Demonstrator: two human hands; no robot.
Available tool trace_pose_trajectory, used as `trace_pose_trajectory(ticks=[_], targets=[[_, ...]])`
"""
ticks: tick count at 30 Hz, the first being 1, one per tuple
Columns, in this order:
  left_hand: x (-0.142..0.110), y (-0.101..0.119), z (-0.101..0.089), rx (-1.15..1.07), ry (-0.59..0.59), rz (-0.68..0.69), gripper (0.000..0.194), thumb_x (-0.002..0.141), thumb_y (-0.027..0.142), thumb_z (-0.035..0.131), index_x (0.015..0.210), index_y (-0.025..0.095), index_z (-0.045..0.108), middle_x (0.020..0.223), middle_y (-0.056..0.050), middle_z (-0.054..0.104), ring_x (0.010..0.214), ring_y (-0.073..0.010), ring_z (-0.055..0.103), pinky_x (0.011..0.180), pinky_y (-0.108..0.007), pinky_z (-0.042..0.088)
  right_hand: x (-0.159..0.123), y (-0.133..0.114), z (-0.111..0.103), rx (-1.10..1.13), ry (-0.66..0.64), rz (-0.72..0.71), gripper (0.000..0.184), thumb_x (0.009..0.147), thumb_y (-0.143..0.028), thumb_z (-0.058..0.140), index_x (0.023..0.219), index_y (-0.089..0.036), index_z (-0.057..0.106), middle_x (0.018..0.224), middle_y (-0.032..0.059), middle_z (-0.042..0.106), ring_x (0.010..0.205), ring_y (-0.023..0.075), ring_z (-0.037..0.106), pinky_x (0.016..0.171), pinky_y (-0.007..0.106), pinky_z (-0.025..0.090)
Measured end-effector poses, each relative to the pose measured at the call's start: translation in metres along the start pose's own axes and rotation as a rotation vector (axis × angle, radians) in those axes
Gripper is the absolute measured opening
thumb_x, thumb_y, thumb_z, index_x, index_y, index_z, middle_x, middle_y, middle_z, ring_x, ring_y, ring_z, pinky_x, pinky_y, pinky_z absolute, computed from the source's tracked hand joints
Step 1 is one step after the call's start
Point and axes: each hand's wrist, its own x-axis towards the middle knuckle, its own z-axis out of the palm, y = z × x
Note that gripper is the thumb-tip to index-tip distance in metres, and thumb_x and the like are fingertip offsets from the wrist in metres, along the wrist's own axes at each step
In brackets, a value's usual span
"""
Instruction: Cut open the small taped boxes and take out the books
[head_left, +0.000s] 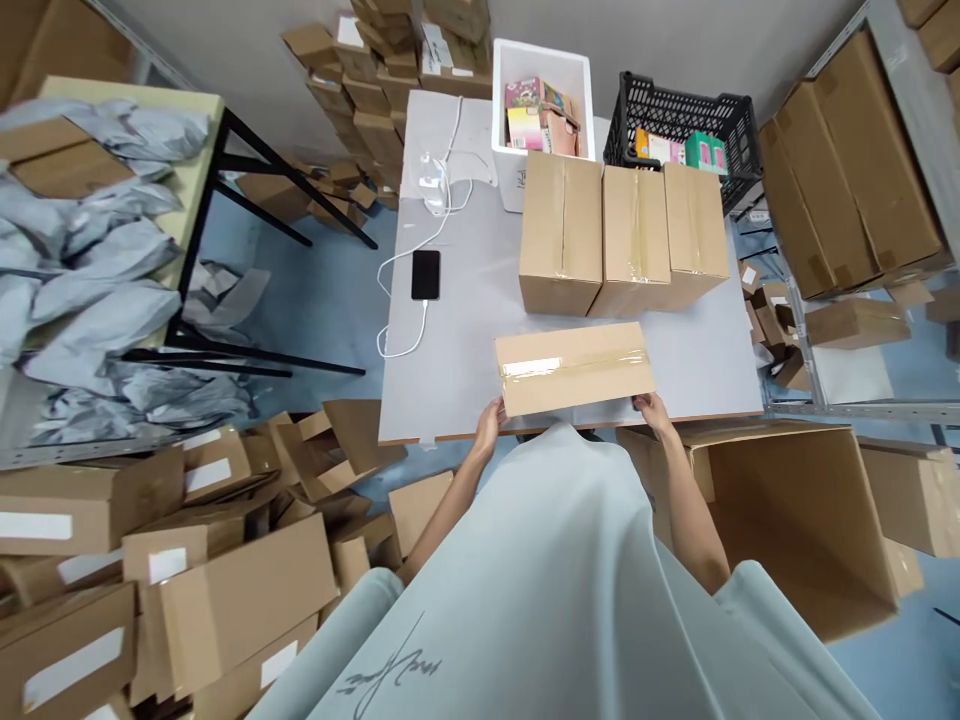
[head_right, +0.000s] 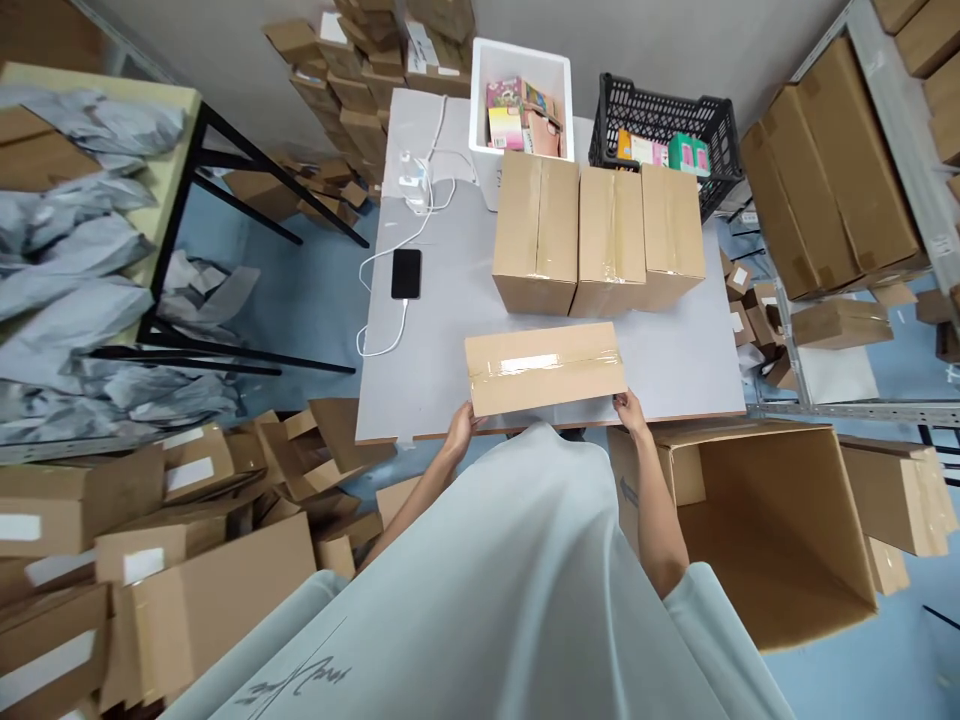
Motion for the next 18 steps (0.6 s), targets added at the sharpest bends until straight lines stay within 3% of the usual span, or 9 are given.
trace_pose_trajectory(ticks=[6, 12, 18], targets=[[-0.003, -0.001, 0.012, 0.008, 0.075, 0.09, 0.049, 0.112, 0.047, 0.044, 0.132, 0.018, 0.078, 0.154, -0.019, 0.075, 0.15, -0.0366, 0.069, 0.126, -0.056, 0.057, -0.006, 0.008, -0.007, 0.019, -0.051, 0.032, 0.048, 0.073, -0.052, 0.077, 0.115, -0.028, 0.073, 0.124, 0.0118, 0.083, 0.129, 0.0342, 0.072, 0.124, 0.06, 0.051], [-0.014, 0.013, 0.006, 0.022, 0.09, 0.243, 0.07, 0.112, 0.072, 0.041, 0.142, 0.02, 0.078, 0.16, -0.016, 0.072, 0.155, -0.034, 0.065, 0.134, -0.052, 0.048, -0.016, -0.014, -0.022, 0.07, -0.098, -0.003, 0.056, 0.082, -0.048, 0.081, 0.134, -0.031, 0.071, 0.155, 0.0111, 0.073, 0.149, 0.0316, 0.064, 0.129, 0.053, 0.051], [-0.02, 0.02, 0.006, 0.057, 0.059, 0.257, 0.074, 0.111, 0.076, 0.042, 0.141, 0.02, 0.08, 0.16, -0.016, 0.072, 0.155, -0.0363, 0.064, 0.133, -0.054, 0.048, 0.001, -0.028, -0.018, 0.128, -0.135, 0.078, 0.059, 0.077, -0.048, 0.088, 0.132, -0.03, 0.076, 0.153, 0.0109, 0.077, 0.151, 0.0355, 0.065, 0.135, 0.058, 0.046]])
